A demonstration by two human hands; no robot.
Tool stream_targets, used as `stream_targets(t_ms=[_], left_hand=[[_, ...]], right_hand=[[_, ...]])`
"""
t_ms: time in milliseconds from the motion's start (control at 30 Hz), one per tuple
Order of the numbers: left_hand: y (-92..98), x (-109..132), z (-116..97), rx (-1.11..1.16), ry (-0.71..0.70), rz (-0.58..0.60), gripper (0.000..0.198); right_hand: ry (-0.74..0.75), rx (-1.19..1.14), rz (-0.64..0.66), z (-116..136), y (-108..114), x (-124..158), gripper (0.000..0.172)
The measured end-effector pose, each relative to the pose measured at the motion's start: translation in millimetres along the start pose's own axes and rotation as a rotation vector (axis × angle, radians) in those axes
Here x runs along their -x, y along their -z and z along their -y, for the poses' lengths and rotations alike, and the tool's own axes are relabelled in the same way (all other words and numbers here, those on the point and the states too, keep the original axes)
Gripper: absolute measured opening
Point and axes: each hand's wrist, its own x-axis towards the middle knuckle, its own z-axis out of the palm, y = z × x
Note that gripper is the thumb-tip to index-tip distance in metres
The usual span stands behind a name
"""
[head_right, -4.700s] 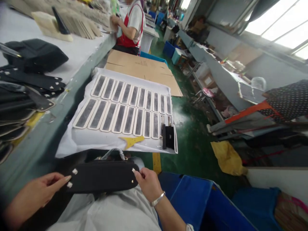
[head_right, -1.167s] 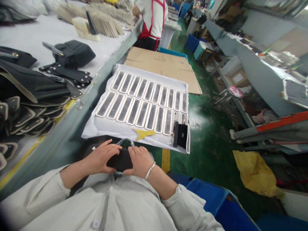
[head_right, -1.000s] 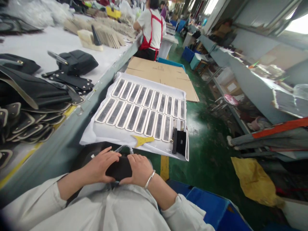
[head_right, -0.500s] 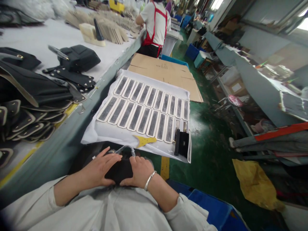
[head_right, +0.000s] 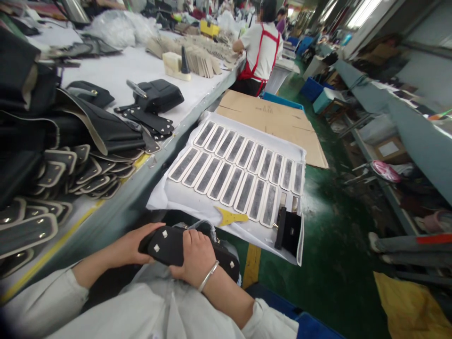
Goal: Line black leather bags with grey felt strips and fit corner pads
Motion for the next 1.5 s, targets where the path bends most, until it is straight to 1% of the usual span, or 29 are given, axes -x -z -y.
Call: stream_targets(t_ms=[67,133,233,300,367,467,533,733,833,900,967,1033,1067,1167,1200,1267,1333,1400,1467,1500], left_hand=[[-1.4,-3.0,2.7,0.096,-0.010,0.003,0.083],[-2.1,-3.2,7.7,0.217,-0.003,0.014,0.086],[-3.1,0.1,15.9,0.511,-0.013,0.089,0.092],[-5.1,2.2,18.8,0.728,-0.027,0.112,0.082],[-8.9,2.6,19.1,0.830,-0.006,0.051,0.067],[-16.5,0.1,15.7,0.782,0.074,-0.097,0.053],[-20.3,-1.8,11.8,0.735,0.115,-0.155,0.048],[-21.4,-3.0,-4.6,0.689,0.219,-0.262,0.041],[-21.5,-2.1,-9.7,0.710,0.233,-0.287,0.041],[-22.7,-1.2,-10.7,0.712,0.227,-0.288,0.042],[-24.4,-0.3,-10.8,0.682,0.224,-0.304,0.041],[-26.3,0.3,-11.2,0.635,0.231,-0.332,0.041],[-27.1,0.5,-11.7,0.612,0.238,-0.348,0.042],[-28.8,0.2,-14.8,0.574,0.266,-0.374,0.045],[-29.2,0.0,-15.9,0.579,0.275,-0.366,0.046],[-30.0,0.0,-17.5,0.614,0.297,-0.333,0.050],[-30.2,0.8,-17.2,0.653,0.319,-0.306,0.055],[-28.8,1.3,-15.2,0.676,0.338,-0.293,0.060],[-26.4,-0.4,-13.9,0.667,0.357,-0.233,0.064],[-25.4,-2.4,-14.7,0.614,0.359,-0.200,0.065]], right_hand=[[-0.002,0.014,0.003,0.4,-0.1,-1.2,0.073],[-0.004,0.021,0.002,0.3,-0.6,-1.1,0.072],[0.003,0.019,0.001,0.6,-2.1,-0.9,0.073],[0.002,0.021,0.009,1.0,-3.3,-1.1,0.071],[-0.005,0.025,0.021,1.6,-4.1,-1.3,0.069],[-0.012,0.022,0.026,3.0,-4.4,-1.4,0.066],[-0.017,0.016,0.019,3.9,-4.7,-1.1,0.067],[-0.029,-0.001,-0.013,4.5,-8.1,1.7,0.070],[-0.032,-0.001,-0.012,4.1,-6.4,2.7,0.070],[-0.033,-0.009,0.013,4.8,-3.9,-0.3,0.070],[-0.062,-0.008,0.047,6.9,-2.2,-7.9,0.059],[-0.134,0.019,0.091,9.0,-1.8,-18.7,0.047],[-0.166,0.028,0.119,9.0,-1.7,-23.8,0.045],[-0.191,-0.001,0.222,-1.3,1.8,-28.8,0.047],[-0.185,-0.017,0.252,-9.2,4.9,-24.9,0.048],[-0.197,-0.021,0.292,-31.2,14.1,-7.4,0.048],[-0.240,-0.010,0.303,-56.0,25.3,19.8,0.048],[-0.298,-0.014,0.298,-75.0,35.1,49.0,0.048],[-0.364,-0.002,0.251,-81.3,39.7,69.8,0.047],[-0.389,0.021,0.202,-79.3,39.3,74.7,0.048]])
